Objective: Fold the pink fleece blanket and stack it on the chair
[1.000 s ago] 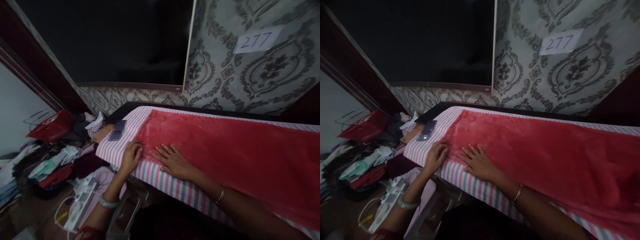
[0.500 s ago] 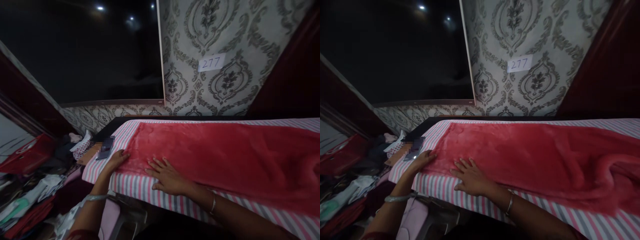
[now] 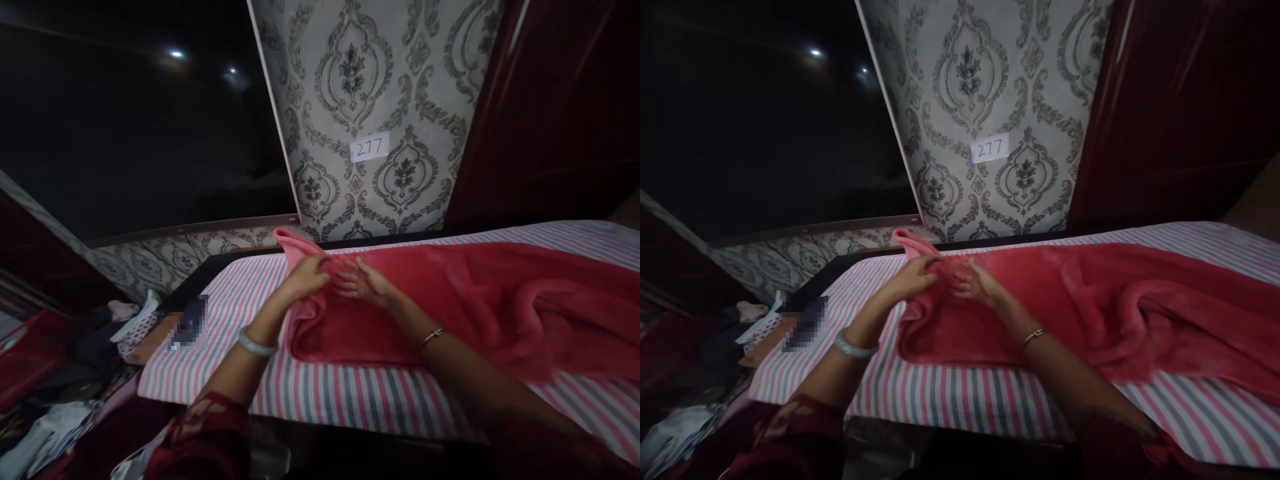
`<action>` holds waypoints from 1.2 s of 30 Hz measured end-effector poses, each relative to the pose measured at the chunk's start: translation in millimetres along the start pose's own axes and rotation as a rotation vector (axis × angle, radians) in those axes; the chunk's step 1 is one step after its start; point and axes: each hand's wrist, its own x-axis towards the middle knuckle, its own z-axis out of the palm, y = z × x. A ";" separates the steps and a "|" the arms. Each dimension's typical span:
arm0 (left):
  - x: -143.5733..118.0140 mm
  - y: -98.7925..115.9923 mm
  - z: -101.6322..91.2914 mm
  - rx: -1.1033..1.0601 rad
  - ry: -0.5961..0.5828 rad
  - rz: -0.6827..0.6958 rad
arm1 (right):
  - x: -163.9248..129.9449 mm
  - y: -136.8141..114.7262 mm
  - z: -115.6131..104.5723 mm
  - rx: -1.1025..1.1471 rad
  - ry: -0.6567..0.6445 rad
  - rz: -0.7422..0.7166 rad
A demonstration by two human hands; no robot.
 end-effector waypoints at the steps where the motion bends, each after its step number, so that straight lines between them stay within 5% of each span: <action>1: 5.9 14.6 21.3 0.055 -0.086 0.089 | -7.9 -3.2 -14.5 -0.013 0.018 -0.002; 6: -3.9 47.6 117.9 0.358 -0.364 0.198 | -40.5 -0.1 -64.1 -0.211 0.102 -0.021; 9: -24.4 42.2 145.5 0.403 -0.294 0.264 | -41.8 2.5 -68.0 -0.264 0.069 -0.081; 15: -58.6 20.4 149.6 0.435 0.023 0.331 | -17.2 0.5 -56.6 -0.336 0.301 -0.234; 20: -65.6 23.5 151.6 0.508 0.160 0.462 | -1.4 -16.1 -59.5 -0.407 0.444 -0.306; 24: -61.6 38.8 168.3 0.509 0.172 0.619 | -14.4 -27.9 -79.4 -0.460 0.566 -0.394; 29: -61.5 42.4 196.3 0.487 0.079 0.703 | -44.5 -13.3 -102.0 -0.507 0.610 -0.371; 36: -64.6 39.4 199.1 0.532 0.097 0.687 | -39.5 -8.0 -104.4 -0.504 0.602 -0.350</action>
